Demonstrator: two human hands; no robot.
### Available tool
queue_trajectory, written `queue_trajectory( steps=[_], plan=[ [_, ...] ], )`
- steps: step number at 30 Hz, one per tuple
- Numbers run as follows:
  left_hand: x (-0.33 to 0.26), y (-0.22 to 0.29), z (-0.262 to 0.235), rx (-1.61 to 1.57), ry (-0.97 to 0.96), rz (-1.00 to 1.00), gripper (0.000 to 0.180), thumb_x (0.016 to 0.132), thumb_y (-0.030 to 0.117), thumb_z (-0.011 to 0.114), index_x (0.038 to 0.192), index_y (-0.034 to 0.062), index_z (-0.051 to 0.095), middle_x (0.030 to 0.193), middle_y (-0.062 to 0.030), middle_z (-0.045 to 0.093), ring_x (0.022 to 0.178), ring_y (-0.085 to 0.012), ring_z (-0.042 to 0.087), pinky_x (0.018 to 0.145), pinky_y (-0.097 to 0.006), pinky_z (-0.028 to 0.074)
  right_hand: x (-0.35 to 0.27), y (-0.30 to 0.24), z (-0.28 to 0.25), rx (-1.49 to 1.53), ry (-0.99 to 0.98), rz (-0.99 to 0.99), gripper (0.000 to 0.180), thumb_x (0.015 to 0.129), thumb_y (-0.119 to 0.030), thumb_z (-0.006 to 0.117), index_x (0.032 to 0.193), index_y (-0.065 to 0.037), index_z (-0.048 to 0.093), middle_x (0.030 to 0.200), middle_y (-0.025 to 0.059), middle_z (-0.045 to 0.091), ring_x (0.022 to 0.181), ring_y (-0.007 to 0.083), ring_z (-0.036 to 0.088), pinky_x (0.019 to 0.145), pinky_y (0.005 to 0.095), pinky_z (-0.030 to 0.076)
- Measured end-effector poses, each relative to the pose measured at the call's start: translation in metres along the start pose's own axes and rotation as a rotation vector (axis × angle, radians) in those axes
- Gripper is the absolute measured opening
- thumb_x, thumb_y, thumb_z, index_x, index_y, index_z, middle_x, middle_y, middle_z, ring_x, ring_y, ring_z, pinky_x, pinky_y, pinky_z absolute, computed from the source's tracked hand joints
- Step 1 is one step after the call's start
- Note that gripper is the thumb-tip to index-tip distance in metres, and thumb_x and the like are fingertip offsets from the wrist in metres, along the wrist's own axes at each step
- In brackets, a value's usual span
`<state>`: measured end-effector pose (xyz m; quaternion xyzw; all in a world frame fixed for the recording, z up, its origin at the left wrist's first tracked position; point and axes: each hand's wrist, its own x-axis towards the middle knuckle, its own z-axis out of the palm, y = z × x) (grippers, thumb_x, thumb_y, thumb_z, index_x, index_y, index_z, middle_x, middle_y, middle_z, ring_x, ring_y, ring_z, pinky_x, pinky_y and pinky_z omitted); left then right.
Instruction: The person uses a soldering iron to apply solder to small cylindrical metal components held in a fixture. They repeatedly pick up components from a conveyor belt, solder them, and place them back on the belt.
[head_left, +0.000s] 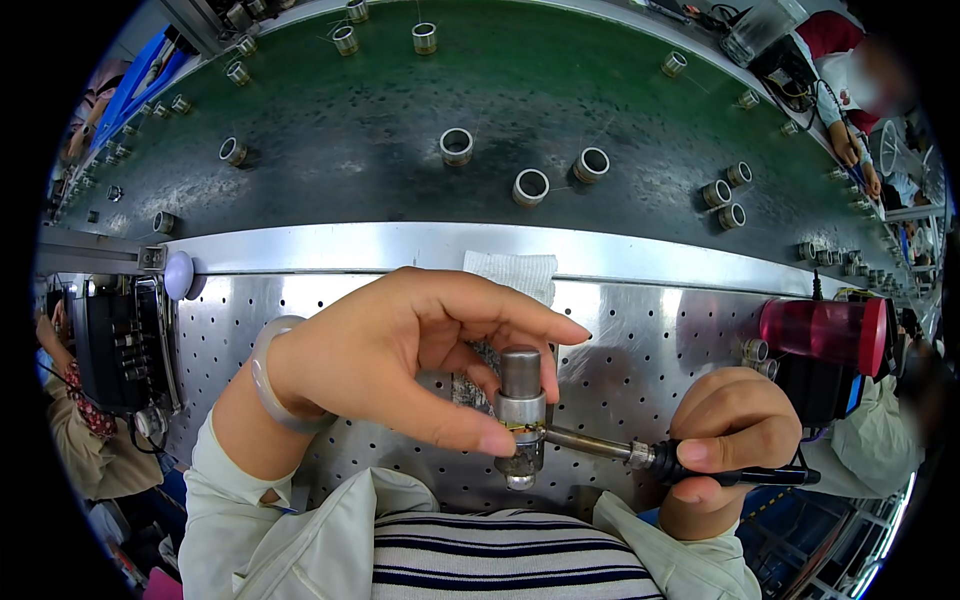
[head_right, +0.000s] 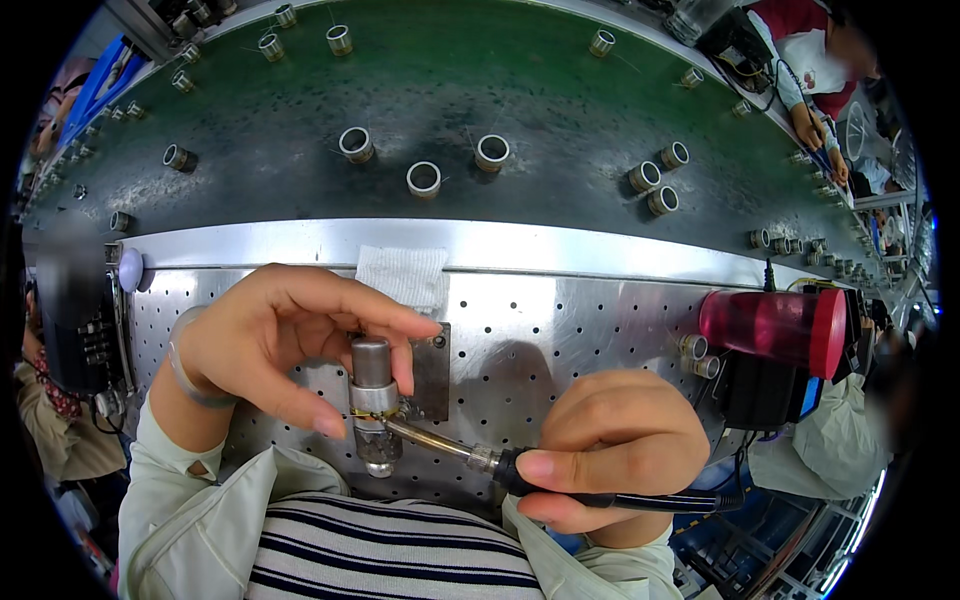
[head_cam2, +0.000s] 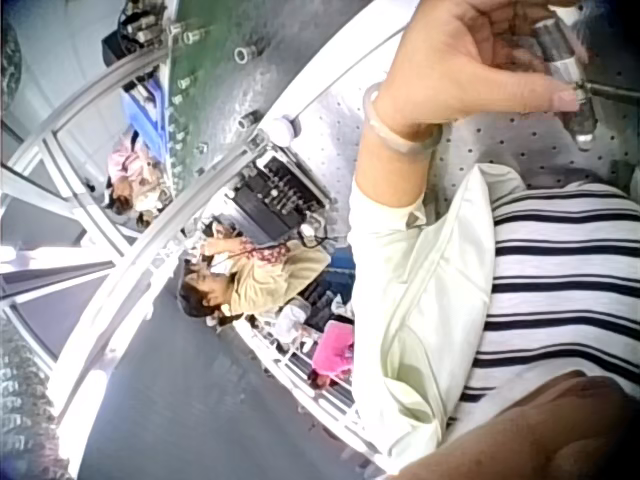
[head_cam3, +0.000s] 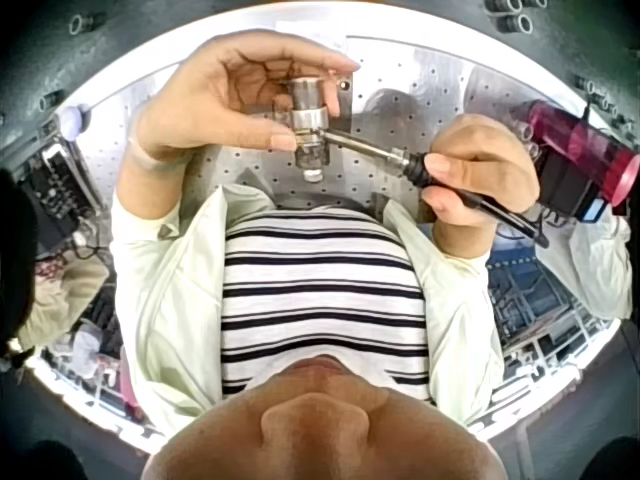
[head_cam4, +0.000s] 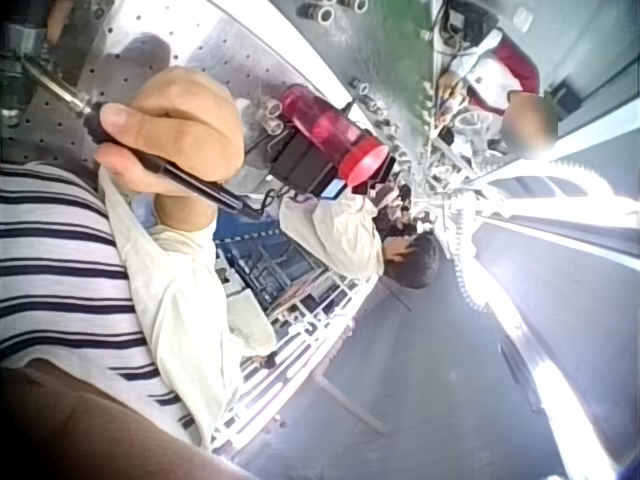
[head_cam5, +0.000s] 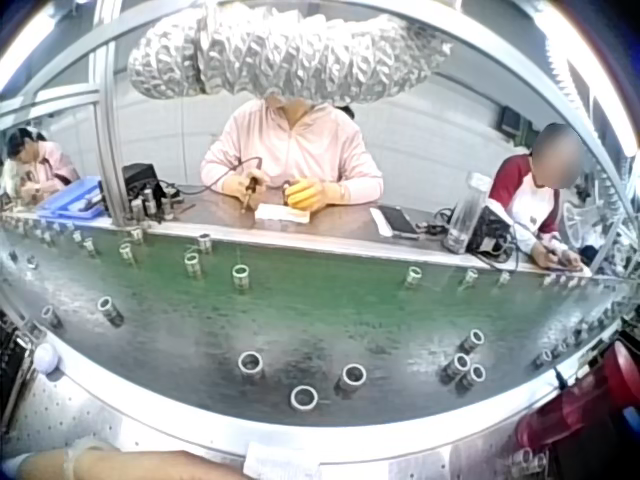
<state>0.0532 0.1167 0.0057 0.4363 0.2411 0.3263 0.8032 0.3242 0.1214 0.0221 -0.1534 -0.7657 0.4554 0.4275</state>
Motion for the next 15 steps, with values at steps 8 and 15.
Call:
queue_trajectory(
  steps=[8, 15],
  plan=[
    [0.007, 0.001, 0.003, -0.042, 0.034, -0.06, 0.065, 0.068, -0.009, 0.072, 0.128, -0.0072, 0.047, 0.1, -0.0176, 0.063, 0.097, -0.0208, 0.061, 0.073, -0.025, 0.051, -0.006, 0.002, -0.004, 0.014, 0.14, -0.015, 0.024, 0.072, -0.02, 0.079, 0.08, -0.001, 0.066, 0.059, 0.0076, 0.058, 0.046, 0.0174, 0.054, 0.041, 0.0252, 0.041],
    [0.003, -0.009, -0.013, -0.064, -0.162, -0.052, 0.072, 0.075, -0.005, 0.071, 0.138, 0.0037, 0.037, 0.105, -0.0141, 0.062, 0.097, -0.0132, 0.058, 0.071, -0.02, 0.05, -0.024, 0.013, -0.008, -0.054, 0.299, -0.035, 0.029, 0.083, -0.033, 0.067, 0.081, -0.008, 0.051, 0.062, -0.0003, 0.04, 0.049, 0.0103, 0.036, 0.044, 0.0249, 0.026]
  ],
)
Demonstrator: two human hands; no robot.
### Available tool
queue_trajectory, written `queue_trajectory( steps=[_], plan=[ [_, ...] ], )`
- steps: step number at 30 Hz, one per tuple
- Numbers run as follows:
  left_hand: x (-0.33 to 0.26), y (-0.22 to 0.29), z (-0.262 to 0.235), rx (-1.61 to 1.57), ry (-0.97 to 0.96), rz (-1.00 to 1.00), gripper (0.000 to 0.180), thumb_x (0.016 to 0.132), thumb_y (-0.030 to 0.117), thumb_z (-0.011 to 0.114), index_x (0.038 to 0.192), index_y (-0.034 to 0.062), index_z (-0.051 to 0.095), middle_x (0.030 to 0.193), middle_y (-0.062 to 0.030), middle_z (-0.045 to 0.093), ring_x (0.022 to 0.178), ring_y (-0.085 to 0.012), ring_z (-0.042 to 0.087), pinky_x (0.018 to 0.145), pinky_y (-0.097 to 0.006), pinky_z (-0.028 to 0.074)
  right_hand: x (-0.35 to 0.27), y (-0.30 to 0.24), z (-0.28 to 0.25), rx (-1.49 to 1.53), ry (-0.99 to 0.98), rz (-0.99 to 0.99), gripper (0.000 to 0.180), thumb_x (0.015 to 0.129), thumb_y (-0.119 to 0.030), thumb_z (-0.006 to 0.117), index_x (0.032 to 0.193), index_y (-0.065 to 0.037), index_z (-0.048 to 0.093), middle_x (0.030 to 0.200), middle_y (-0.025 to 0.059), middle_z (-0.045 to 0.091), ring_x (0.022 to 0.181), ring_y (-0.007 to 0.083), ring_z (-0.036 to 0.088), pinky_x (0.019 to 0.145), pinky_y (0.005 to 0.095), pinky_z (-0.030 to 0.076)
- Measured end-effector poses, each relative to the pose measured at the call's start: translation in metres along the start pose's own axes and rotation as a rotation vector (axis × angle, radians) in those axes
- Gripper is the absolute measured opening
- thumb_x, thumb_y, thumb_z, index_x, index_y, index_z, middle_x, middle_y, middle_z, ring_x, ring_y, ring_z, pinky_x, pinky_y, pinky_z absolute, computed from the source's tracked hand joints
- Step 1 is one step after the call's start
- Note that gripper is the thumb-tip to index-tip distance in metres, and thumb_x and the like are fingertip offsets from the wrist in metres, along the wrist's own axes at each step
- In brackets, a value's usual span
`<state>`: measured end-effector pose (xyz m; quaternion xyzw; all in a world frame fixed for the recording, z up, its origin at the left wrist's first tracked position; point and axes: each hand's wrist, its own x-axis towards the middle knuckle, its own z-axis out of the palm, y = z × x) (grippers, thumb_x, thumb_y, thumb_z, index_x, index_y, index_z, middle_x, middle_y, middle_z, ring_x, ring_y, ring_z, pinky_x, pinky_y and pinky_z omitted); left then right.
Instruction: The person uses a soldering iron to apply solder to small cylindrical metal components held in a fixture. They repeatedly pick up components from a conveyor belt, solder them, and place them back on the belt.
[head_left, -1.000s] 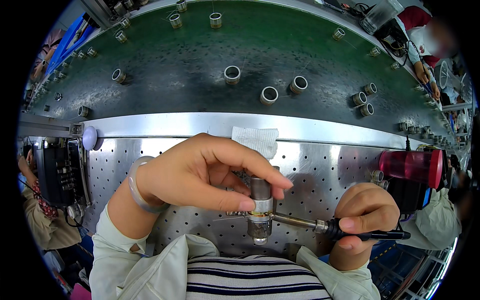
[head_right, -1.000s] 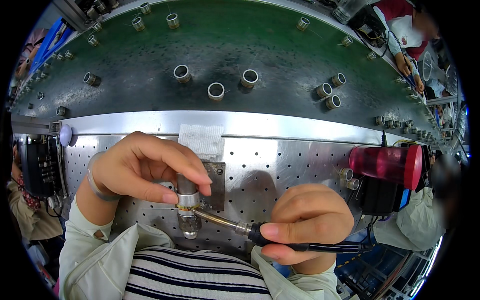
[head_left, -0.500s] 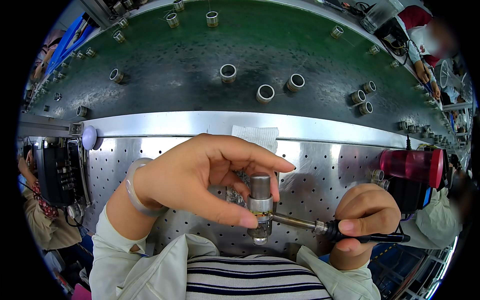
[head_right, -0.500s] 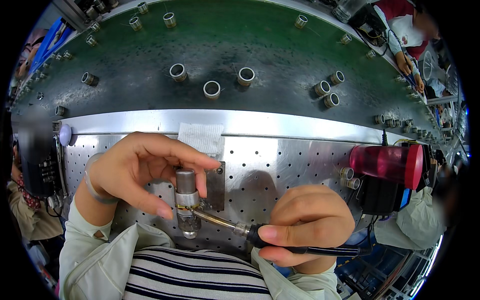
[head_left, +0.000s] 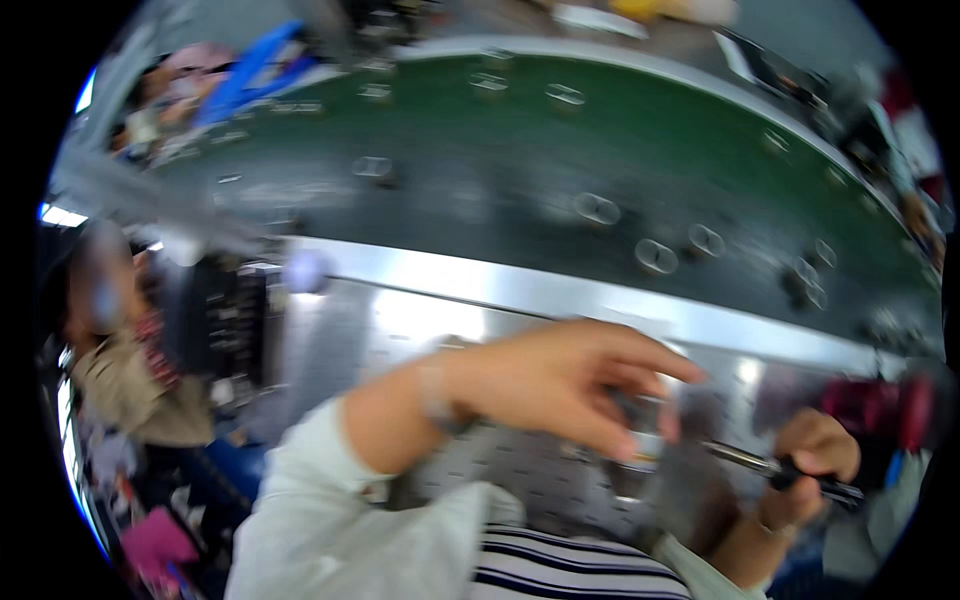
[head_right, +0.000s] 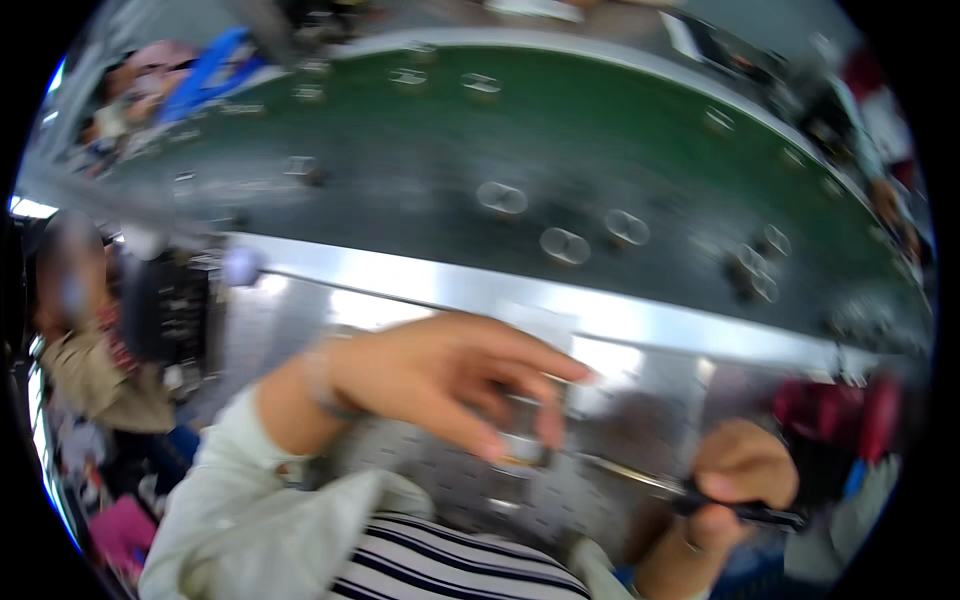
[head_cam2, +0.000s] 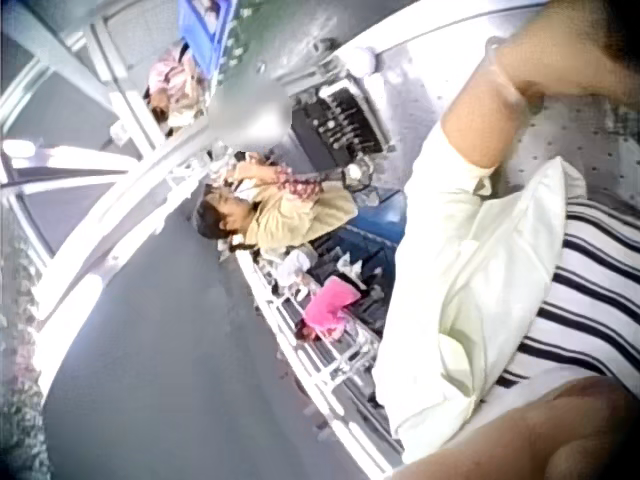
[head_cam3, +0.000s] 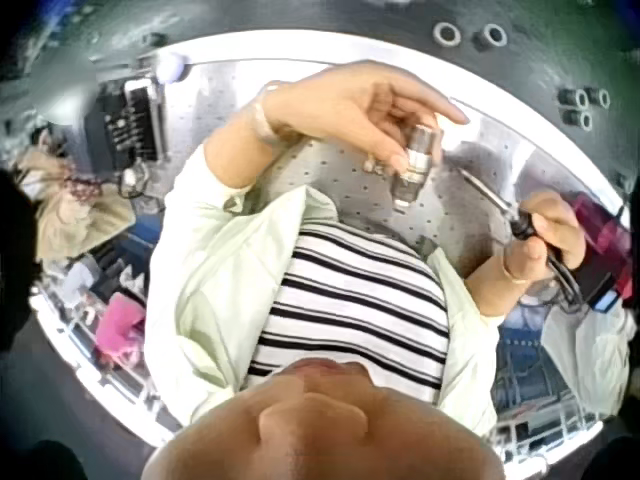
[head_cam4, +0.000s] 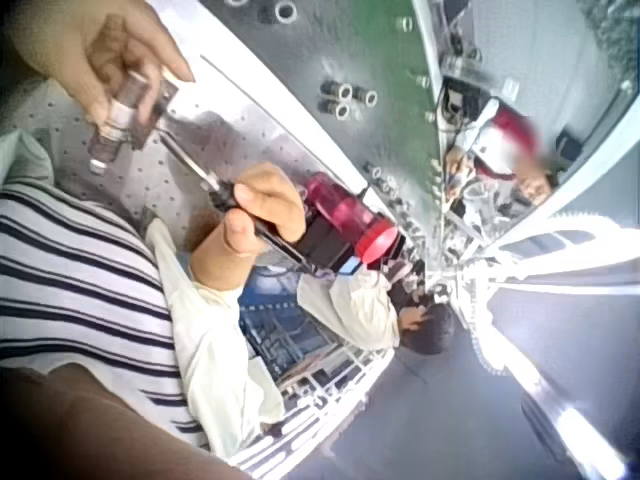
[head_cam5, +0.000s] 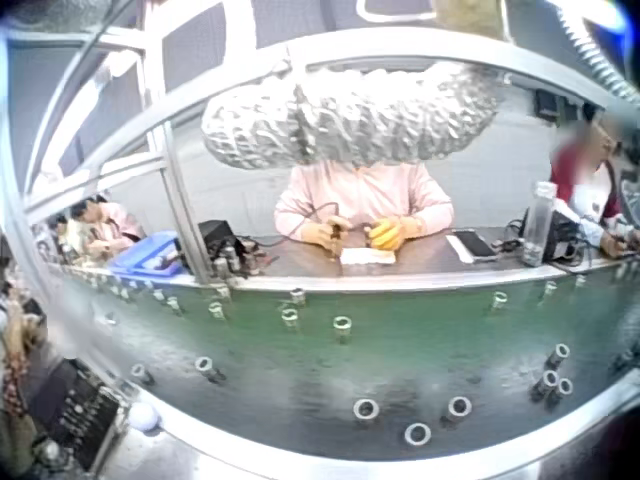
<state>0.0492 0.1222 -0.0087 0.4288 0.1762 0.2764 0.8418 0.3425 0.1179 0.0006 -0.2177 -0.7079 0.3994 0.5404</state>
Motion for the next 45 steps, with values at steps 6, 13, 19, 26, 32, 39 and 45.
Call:
queue_trajectory(
  steps=[6, 13, 19, 26, 32, 39, 45],
  plan=[
    [0.006, -0.01, -0.001, -0.013, -0.068, 0.12, 0.074, 0.074, 0.0, 0.073, 0.138, 0.0034, 0.036, 0.107, -0.0121, 0.059, 0.096, -0.0126, 0.055, 0.078, -0.024, 0.049, -0.025, 0.015, -0.014, 0.093, 0.281, 0.252, 0.028, 0.089, -0.029, 0.056, 0.084, -0.005, 0.042, 0.071, 0.001, 0.034, 0.064, 0.0101, 0.034, 0.058, 0.0227, 0.024],
    [-0.002, -0.005, -0.004, 0.07, 0.092, 0.238, 0.06, 0.08, 0.013, 0.071, 0.132, 0.0014, 0.043, 0.109, -0.0095, 0.059, 0.101, -0.0145, 0.053, 0.086, -0.028, 0.047, -0.025, 0.03, -0.023, 0.215, 0.425, 0.407, 0.018, 0.094, -0.022, 0.047, 0.091, -0.004, 0.046, 0.08, 0.001, 0.041, 0.066, 0.0066, 0.034, 0.059, 0.0169, 0.03],
    [-0.005, -0.007, -0.002, 0.121, 0.355, 0.237, 0.039, 0.088, 0.021, 0.064, 0.119, -0.0004, 0.055, 0.104, -0.0078, 0.062, 0.093, -0.0128, 0.057, 0.081, -0.026, 0.048, -0.024, 0.044, -0.023, 0.305, 0.39, 0.394, 0.013, 0.094, -0.016, 0.049, 0.089, -0.005, 0.048, 0.073, -0.0018, 0.042, 0.059, 0.0036, 0.034, 0.053, 0.0156, 0.027],
    [-0.01, -0.018, -0.01, 0.184, 0.543, 0.268, 0.027, 0.09, 0.017, 0.059, 0.111, 0.0005, 0.061, 0.101, -0.0096, 0.064, 0.091, -0.0126, 0.059, 0.078, -0.026, 0.049, -0.018, 0.035, -0.01, 0.213, 0.435, 0.37, 0.014, 0.09, -0.016, 0.056, 0.088, -0.003, 0.052, 0.071, 0.0005, 0.047, 0.053, 0.0054, 0.041, 0.048, 0.0181, 0.034],
    [-0.006, -0.005, 0.003, 0.031, 0.324, 0.221, 0.042, 0.086, 0.014, 0.061, 0.124, -0.0027, 0.052, 0.117, -0.0156, 0.059, 0.104, -0.0194, 0.057, 0.089, -0.032, 0.047, -0.002, 0.011, 0.006, 0.334, 0.379, 0.33, 0.029, 0.082, -0.022, 0.069, 0.088, 0.003, 0.056, 0.068, 0.0077, 0.056, 0.052, 0.0106, 0.05, 0.048, 0.0207, 0.04],
    [0.005, -0.002, 0.013, -0.015, 0.206, 0.052, 0.057, 0.073, 0.004, 0.072, 0.125, -0.0056, 0.051, 0.107, -0.0175, 0.063, 0.099, -0.0183, 0.059, 0.082, -0.026, 0.047, -0.004, -0.007, 0.015, 0.349, 0.159, 0.197, 0.021, 0.076, -0.009, 0.071, 0.083, 0.007, 0.059, 0.067, 0.0098, 0.058, 0.051, 0.013, 0.053, 0.047, 0.0225, 0.042],
    [0.006, -0.002, 0.013, -0.046, 0.223, -0.022, 0.058, 0.072, 0.0, 0.072, 0.126, -0.0064, 0.05, 0.099, -0.0162, 0.065, 0.088, -0.0146, 0.061, 0.074, -0.021, 0.047, -0.005, -0.005, 0.019, 0.291, 0.114, 0.145, 0.018, 0.071, -0.005, 0.071, 0.08, 0.007, 0.062, 0.063, 0.0126, 0.06, 0.05, 0.0169, 0.055, 0.049, 0.0247, 0.042]
  ],
)
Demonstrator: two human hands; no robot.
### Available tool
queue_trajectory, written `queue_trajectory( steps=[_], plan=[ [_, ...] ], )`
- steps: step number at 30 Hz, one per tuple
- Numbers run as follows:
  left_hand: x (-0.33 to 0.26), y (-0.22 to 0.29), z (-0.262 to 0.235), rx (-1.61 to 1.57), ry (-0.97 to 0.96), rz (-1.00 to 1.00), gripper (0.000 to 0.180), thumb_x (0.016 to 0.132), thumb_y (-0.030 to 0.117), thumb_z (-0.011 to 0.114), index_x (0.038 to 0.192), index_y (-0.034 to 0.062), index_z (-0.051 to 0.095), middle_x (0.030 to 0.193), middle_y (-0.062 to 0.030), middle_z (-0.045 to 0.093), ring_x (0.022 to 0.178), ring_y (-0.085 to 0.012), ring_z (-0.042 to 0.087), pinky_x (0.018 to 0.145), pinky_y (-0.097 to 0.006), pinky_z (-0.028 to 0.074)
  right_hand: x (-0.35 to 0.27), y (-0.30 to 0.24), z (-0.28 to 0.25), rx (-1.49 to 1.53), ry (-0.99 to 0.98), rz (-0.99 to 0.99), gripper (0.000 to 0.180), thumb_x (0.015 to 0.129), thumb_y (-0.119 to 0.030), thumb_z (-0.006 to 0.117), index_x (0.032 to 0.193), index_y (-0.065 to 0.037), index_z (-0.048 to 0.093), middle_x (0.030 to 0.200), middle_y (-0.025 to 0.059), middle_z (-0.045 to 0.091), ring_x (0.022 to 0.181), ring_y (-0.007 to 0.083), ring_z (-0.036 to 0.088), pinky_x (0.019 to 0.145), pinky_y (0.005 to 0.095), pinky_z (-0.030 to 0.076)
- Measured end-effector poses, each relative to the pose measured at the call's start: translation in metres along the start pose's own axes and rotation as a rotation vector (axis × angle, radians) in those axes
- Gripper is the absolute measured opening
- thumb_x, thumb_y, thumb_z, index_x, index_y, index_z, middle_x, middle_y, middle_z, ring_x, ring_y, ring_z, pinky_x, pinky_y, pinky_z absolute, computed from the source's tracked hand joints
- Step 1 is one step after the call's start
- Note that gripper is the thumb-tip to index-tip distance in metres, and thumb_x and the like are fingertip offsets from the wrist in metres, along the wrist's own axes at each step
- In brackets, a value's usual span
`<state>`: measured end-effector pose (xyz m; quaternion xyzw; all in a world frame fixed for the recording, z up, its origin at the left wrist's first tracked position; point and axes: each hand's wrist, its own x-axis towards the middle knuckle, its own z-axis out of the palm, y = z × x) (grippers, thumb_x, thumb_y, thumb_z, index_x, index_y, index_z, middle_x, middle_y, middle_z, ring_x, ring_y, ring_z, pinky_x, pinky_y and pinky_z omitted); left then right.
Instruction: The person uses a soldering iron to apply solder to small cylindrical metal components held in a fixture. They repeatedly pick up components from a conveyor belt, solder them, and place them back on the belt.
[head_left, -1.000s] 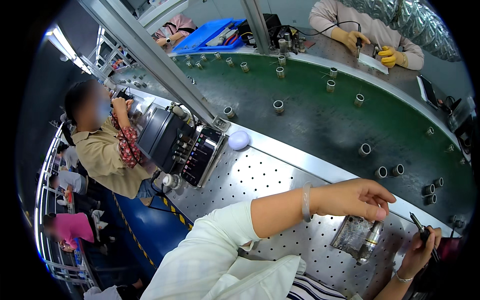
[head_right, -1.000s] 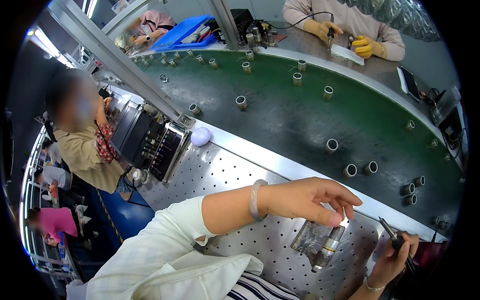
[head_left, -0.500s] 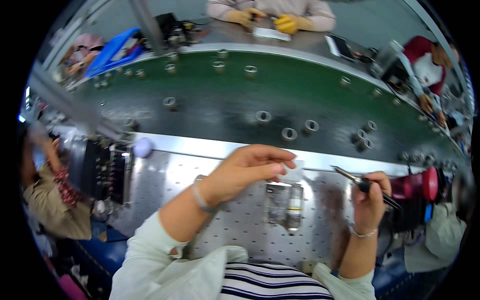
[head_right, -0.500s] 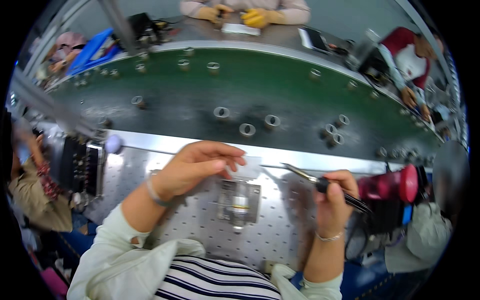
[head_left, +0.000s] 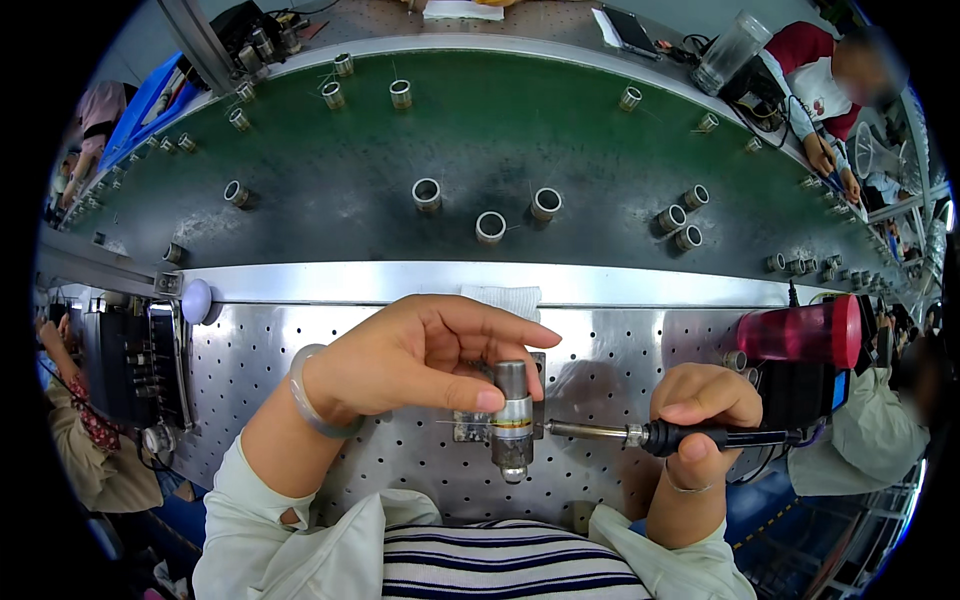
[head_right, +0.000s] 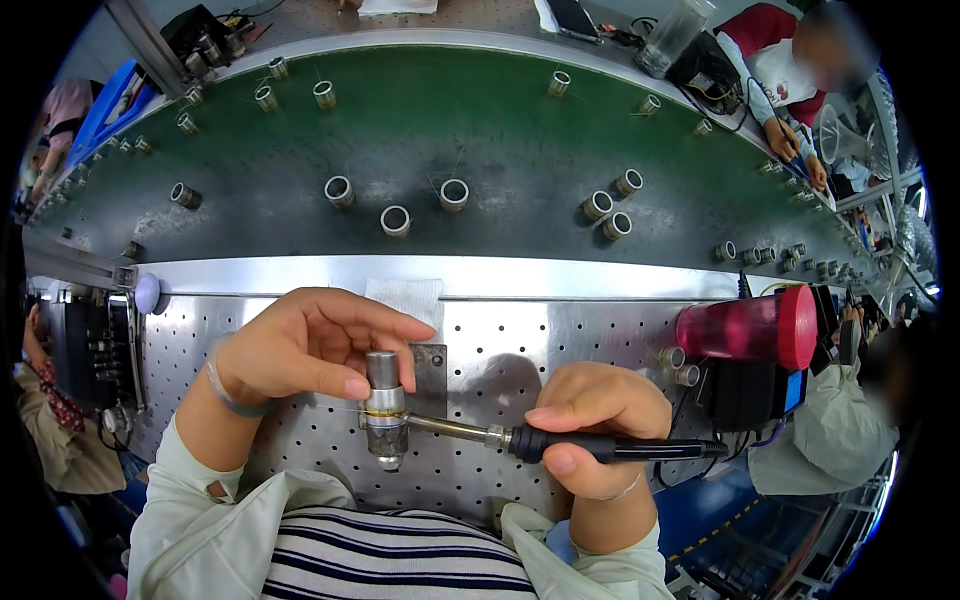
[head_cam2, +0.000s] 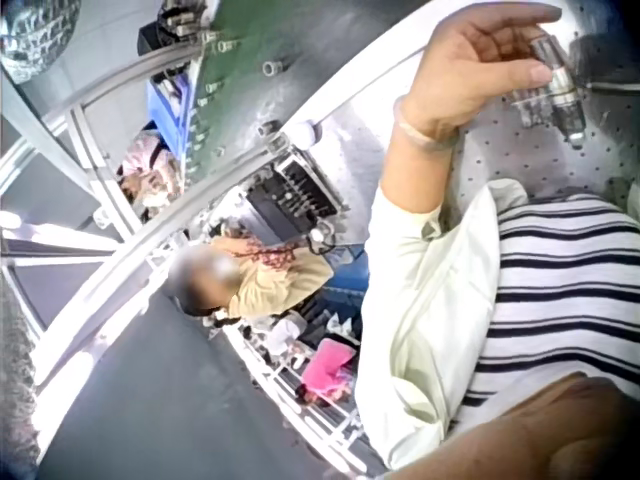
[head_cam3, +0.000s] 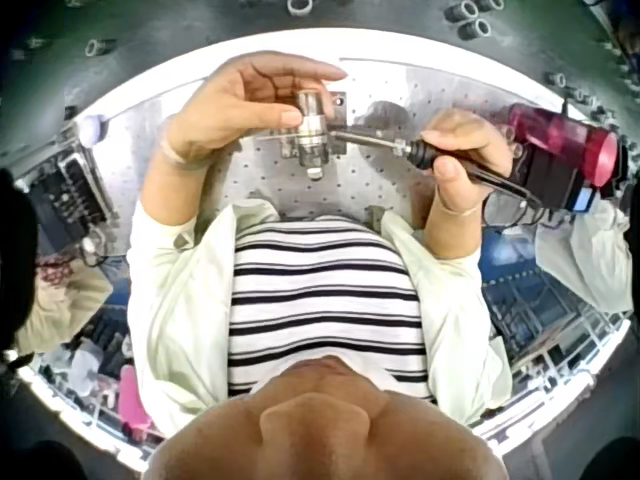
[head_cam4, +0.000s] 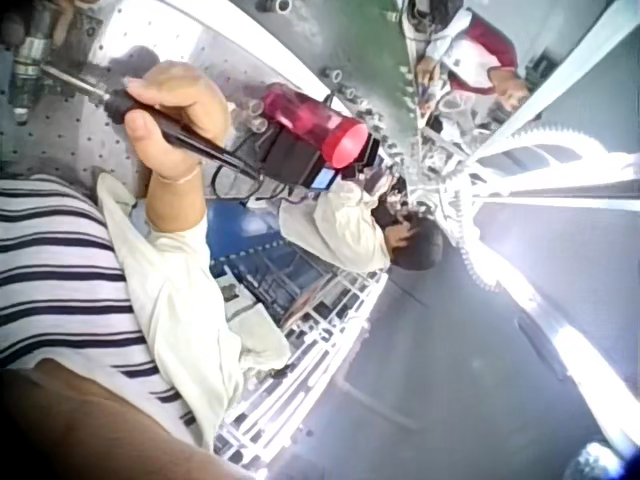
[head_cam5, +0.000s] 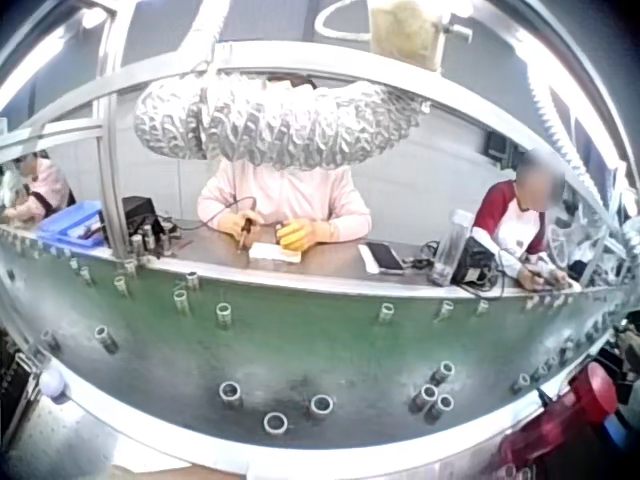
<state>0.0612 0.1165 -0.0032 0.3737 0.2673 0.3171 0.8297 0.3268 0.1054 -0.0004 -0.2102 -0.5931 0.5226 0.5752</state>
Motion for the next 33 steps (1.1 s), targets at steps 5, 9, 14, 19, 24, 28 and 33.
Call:
queue_trajectory(
  steps=[5, 9, 14, 19, 24, 28, 33],
  plan=[
    [0.001, -0.005, -0.001, -0.003, 0.05, 0.0, 0.071, 0.07, 0.012, 0.078, 0.13, -0.0065, 0.045, 0.104, -0.0137, 0.061, 0.093, -0.0142, 0.058, 0.074, -0.023, 0.047, 0.001, -0.002, -0.001, 0.028, -0.026, 0.069, 0.019, 0.071, -0.006, 0.071, 0.08, 0.007, 0.061, 0.061, 0.0113, 0.059, 0.049, 0.0165, 0.053, 0.048, 0.0254, 0.042],
    [-0.002, -0.012, -0.013, -0.125, 0.034, 0.083, 0.08, 0.066, 0.024, 0.082, 0.129, -0.0074, 0.046, 0.114, -0.0141, 0.057, 0.102, -0.0162, 0.054, 0.076, -0.026, 0.048, -0.001, -0.003, -0.003, 0.057, 0.089, 0.096, 0.019, 0.071, -0.008, 0.071, 0.079, 0.005, 0.059, 0.059, 0.0093, 0.056, 0.047, 0.0158, 0.051, 0.046, 0.0253, 0.041],
    [-0.004, -0.003, -0.011, 0.009, -0.047, -0.024, 0.06, 0.068, 0.01, 0.08, 0.119, -0.0092, 0.055, 0.115, -0.0152, 0.057, 0.106, -0.0196, 0.055, 0.079, -0.028, 0.051, -0.001, -0.005, -0.006, 0.104, 0.018, 0.091, 0.02, 0.071, -0.01, 0.074, 0.078, 0.004, 0.061, 0.06, 0.0087, 0.057, 0.045, 0.0166, 0.052, 0.043, 0.0262, 0.04],
    [-0.001, -0.002, -0.003, 0.0, 0.03, -0.114, 0.053, 0.067, -0.008, 0.073, 0.117, -0.0104, 0.055, 0.107, -0.0146, 0.061, 0.096, -0.0162, 0.06, 0.076, -0.024, 0.053, 0.005, -0.002, -0.004, -0.013, -0.118, 0.056, 0.025, 0.065, -0.007, 0.078, 0.082, 0.007, 0.067, 0.06, 0.0113, 0.06, 0.046, 0.019, 0.055, 0.044, 0.0255, 0.041],
    [0.001, -0.006, 0.001, -0.037, 0.088, -0.122, 0.054, 0.067, -0.009, 0.073, 0.117, -0.0111, 0.054, 0.1, -0.0127, 0.063, 0.088, -0.0139, 0.063, 0.076, -0.024, 0.054, 0.005, 0.0, -0.004, -0.056, -0.127, 0.008, 0.027, 0.063, -0.004, 0.079, 0.083, 0.008, 0.066, 0.06, 0.0112, 0.059, 0.046, 0.0186, 0.055, 0.045, 0.0257, 0.041],
    [0.004, -0.007, 0.001, -0.056, 0.091, -0.127, 0.057, 0.066, -0.008, 0.074, 0.119, -0.011, 0.053, 0.098, -0.0116, 0.063, 0.087, -0.0135, 0.063, 0.076, -0.023, 0.053, 0.005, 0.001, -0.006, -0.068, -0.067, 0.021, 0.026, 0.065, -0.006, 0.078, 0.083, 0.008, 0.065, 0.06, 0.011, 0.059, 0.045, 0.0179, 0.054, 0.044, 0.0259, 0.039],
    [0.007, -0.006, 0.003, -0.069, 0.073, -0.092, 0.06, 0.067, -0.007, 0.073, 0.122, -0.0094, 0.051, 0.102, -0.0129, 0.062, 0.09, -0.0135, 0.061, 0.073, -0.02, 0.052, -0.001, -0.001, -0.008, -0.009, 0.016, 0.092, 0.025, 0.068, -0.011, 0.078, 0.079, 0.007, 0.063, 0.059, 0.0101, 0.058, 0.044, 0.017, 0.051, 0.043, 0.026, 0.038]
  ],
)
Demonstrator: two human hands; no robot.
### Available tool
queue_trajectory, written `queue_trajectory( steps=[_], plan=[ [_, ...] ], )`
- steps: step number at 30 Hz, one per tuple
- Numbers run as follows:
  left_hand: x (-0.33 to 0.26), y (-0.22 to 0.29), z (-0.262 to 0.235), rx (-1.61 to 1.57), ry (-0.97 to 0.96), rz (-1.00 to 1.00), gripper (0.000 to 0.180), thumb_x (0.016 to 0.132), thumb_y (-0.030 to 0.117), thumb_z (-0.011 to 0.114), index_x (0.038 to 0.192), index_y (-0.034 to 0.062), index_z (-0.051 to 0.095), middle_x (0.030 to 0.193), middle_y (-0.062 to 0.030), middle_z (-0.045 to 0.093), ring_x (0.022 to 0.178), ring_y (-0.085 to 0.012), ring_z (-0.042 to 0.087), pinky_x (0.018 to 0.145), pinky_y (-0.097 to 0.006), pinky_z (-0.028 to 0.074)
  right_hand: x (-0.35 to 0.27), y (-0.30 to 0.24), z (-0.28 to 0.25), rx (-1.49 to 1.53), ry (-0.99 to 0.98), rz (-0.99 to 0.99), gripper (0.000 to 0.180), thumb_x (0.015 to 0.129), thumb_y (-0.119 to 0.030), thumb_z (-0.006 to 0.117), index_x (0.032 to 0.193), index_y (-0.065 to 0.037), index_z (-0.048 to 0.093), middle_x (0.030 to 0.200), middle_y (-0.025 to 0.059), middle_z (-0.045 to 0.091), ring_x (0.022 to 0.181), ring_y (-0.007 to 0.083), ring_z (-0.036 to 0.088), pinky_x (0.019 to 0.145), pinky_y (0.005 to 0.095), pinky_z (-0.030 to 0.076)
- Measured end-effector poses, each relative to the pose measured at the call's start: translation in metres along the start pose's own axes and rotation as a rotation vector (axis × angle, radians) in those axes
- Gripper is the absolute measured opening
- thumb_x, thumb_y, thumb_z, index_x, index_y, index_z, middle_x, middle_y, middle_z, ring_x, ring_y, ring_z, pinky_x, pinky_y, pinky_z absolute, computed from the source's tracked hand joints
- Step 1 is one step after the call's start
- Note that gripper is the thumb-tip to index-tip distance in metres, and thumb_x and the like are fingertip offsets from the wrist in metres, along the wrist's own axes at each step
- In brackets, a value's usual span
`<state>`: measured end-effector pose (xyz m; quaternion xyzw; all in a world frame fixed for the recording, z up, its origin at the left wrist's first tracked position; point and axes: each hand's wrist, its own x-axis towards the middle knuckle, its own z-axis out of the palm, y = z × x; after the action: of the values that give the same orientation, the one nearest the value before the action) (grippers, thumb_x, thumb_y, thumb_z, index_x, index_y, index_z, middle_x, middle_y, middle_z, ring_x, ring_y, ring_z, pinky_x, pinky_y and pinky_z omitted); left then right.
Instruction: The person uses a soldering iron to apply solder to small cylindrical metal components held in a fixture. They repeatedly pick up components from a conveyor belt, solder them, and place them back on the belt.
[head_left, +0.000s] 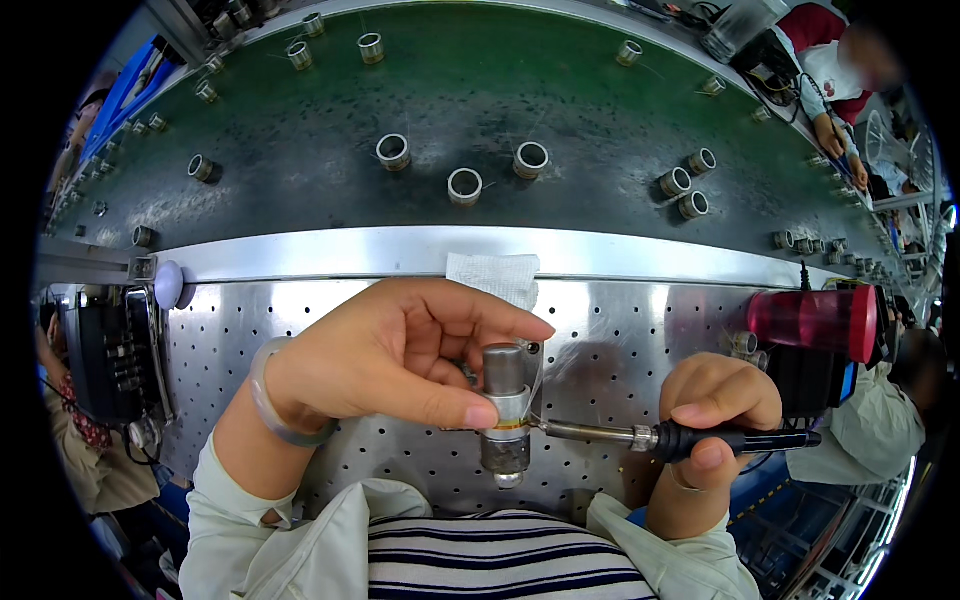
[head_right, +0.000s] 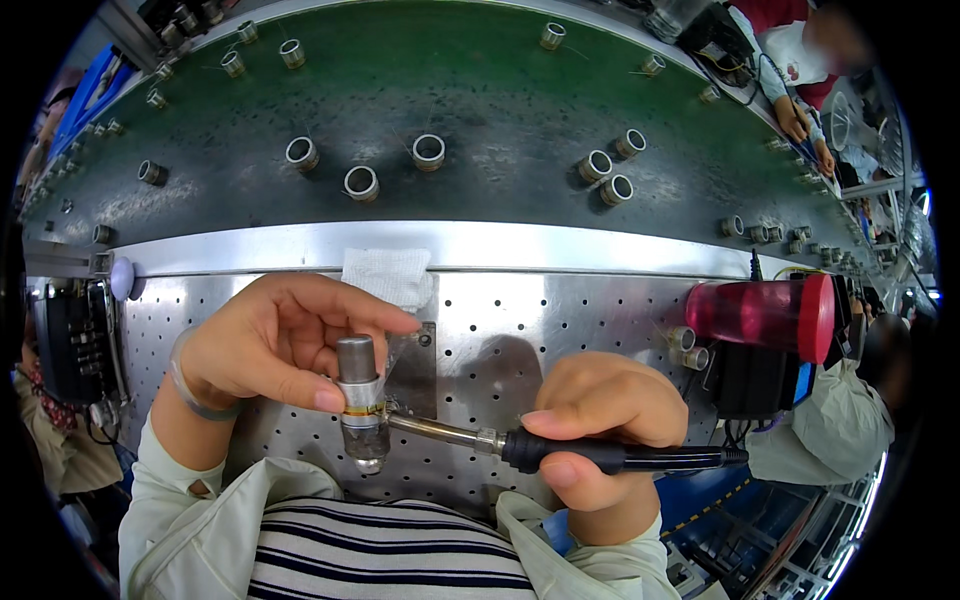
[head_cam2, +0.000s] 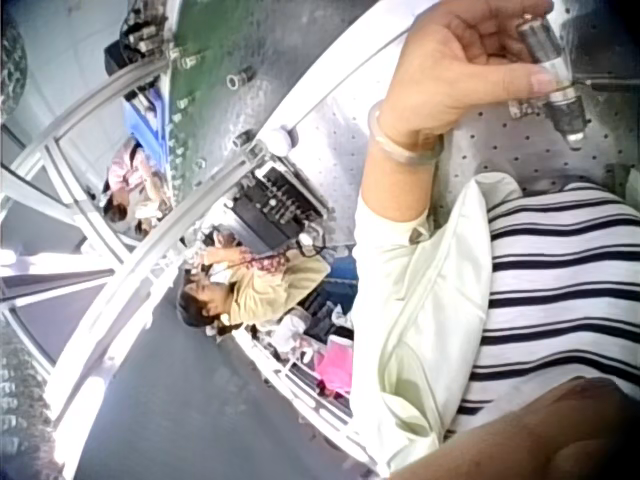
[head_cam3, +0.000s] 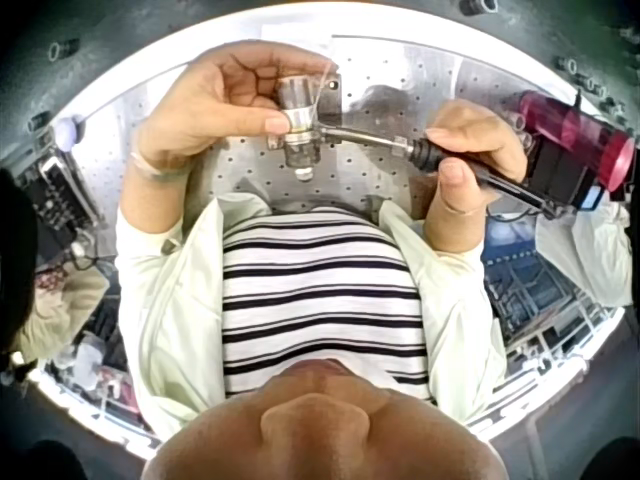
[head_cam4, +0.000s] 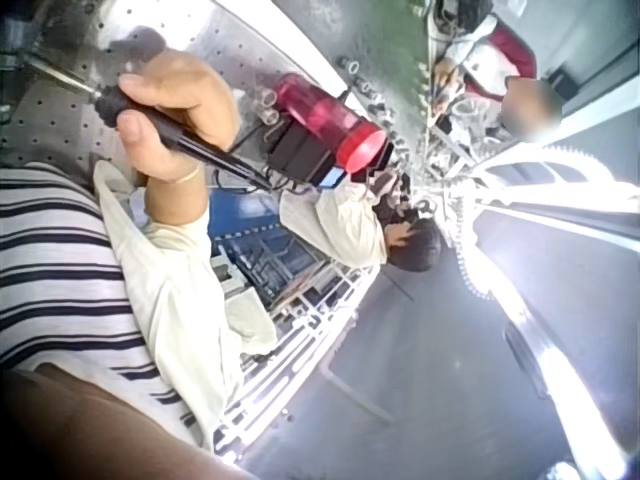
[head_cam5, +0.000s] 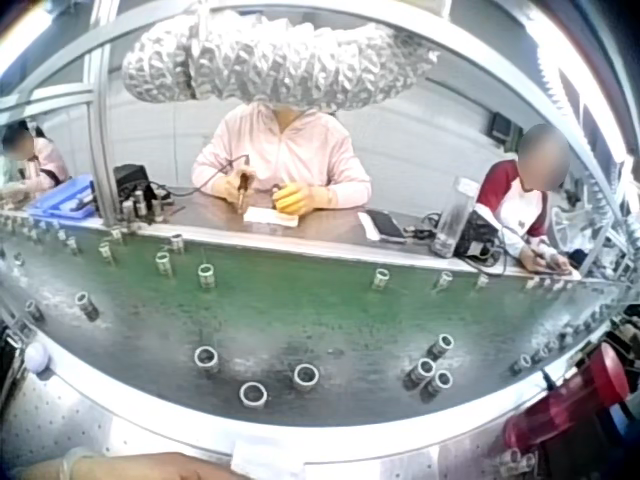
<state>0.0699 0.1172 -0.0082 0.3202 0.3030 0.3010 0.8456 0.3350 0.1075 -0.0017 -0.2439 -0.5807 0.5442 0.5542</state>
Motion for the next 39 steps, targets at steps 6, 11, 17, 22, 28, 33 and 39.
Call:
queue_trajectory(
  steps=[6, 11, 17, 22, 28, 33, 39],
  plan=[
    [-0.007, -0.004, -0.007, 0.097, -0.099, 0.034, 0.061, 0.074, 0.001, 0.073, 0.13, -0.0003, 0.047, 0.107, -0.0072, 0.057, 0.093, -0.0091, 0.053, 0.07, -0.018, 0.048, -0.005, 0.002, 0.0, -0.148, -0.1, -0.069, 0.037, 0.081, -0.036, 0.068, 0.078, -0.003, 0.051, 0.061, 0.0017, 0.042, 0.05, 0.0115, 0.039, 0.044, 0.0248, 0.028],
    [-0.002, -0.014, -0.001, 0.036, -0.182, 0.1, 0.062, 0.073, 0.01, 0.078, 0.126, -0.0043, 0.049, 0.104, -0.0062, 0.053, 0.091, -0.0099, 0.051, 0.08, -0.023, 0.045, -0.031, -0.009, 0.005, -0.259, 0.139, -0.055, 0.039, 0.083, -0.038, 0.062, 0.079, -0.005, 0.04, 0.068, 0.0023, 0.035, 0.056, 0.0105, 0.031, 0.053, 0.0241, 0.023],
    [-0.005, -0.017, 0.003, -0.021, -0.174, 0.12, 0.064, 0.072, 0.011, 0.078, 0.125, -0.008, 0.047, 0.098, -0.0056, 0.048, 0.089, -0.0111, 0.053, 0.077, -0.023, 0.048, -0.018, -0.013, 0.016, -0.174, 0.066, -0.079, 0.033, 0.085, -0.031, 0.061, 0.082, -0.003, 0.044, 0.066, 0.0036, 0.039, 0.055, 0.0121, 0.034, 0.054, 0.0256, 0.027],
    [-0.003, -0.017, 0.005, -0.005, -0.176, 0.123, 0.066, 0.073, 0.01, 0.078, 0.126, -0.0086, 0.045, 0.097, -0.0057, 0.048, 0.086, -0.011, 0.054, 0.074, -0.022, 0.049, -0.012, -0.019, 0.024, -0.178, 0.048, -0.09, 0.032, 0.086, -0.029, 0.061, 0.085, 0.0, 0.048, 0.064, 0.0049, 0.042, 0.055, 0.014, 0.037, 0.054, 0.0274, 0.031],
    [-0.003, -0.019, 0.004, 0.013, -0.179, 0.145, 0.067, 0.073, 0.01, 0.077, 0.126, -0.0106, 0.043, 0.094, -0.0067, 0.049, 0.085, -0.0125, 0.057, 0.071, -0.023, 0.05, -0.013, -0.02, 0.027, -0.165, 0.042, -0.062, 0.03, 0.087, -0.027, 0.062, 0.087, 0.001, 0.052, 0.062, 0.0046, 0.045, 0.053, 0.0128, 0.04, 0.054, 0.0277, 0.033],
    [-0.003, -0.019, 0.006, -0.016, -0.184, 0.159, 0.068, 0.072, 0.012, 0.078, 0.125, -0.012, 0.043, 0.093, -0.0084, 0.05, 0.082, -0.0147, 0.06, 0.066, -0.025, 0.053, -0.012, -0.019, 0.03, -0.151, 0.038, -0.069, 0.027, 0.087, -0.026, 0.061, 0.088, 0.0, 0.052, 0.06, 0.0034, 0.045, 0.051, 0.0111, 0.039, 0.054, 0.0257, 0.032],
    [-0.001, -0.022, 0.006, -0.015, -0.172, 0.166, 0.067, 0.072, 0.012, 0.079, 0.125, -0.0111, 0.043, 0.091, -0.0071, 0.049, 0.082, -0.0143, 0.06, 0.066, -0.025, 0.054, -0.011, -0.017, 0.031, -0.152, 0.034, -0.089, 0.025, 0.088, -0.025, 0.059, 0.088, 0.0, 0.053, 0.059, 0.0031, 0.045, 0.051, 0.011, 0.038, 0.054, 0.0251, 0.031]
  ],
)
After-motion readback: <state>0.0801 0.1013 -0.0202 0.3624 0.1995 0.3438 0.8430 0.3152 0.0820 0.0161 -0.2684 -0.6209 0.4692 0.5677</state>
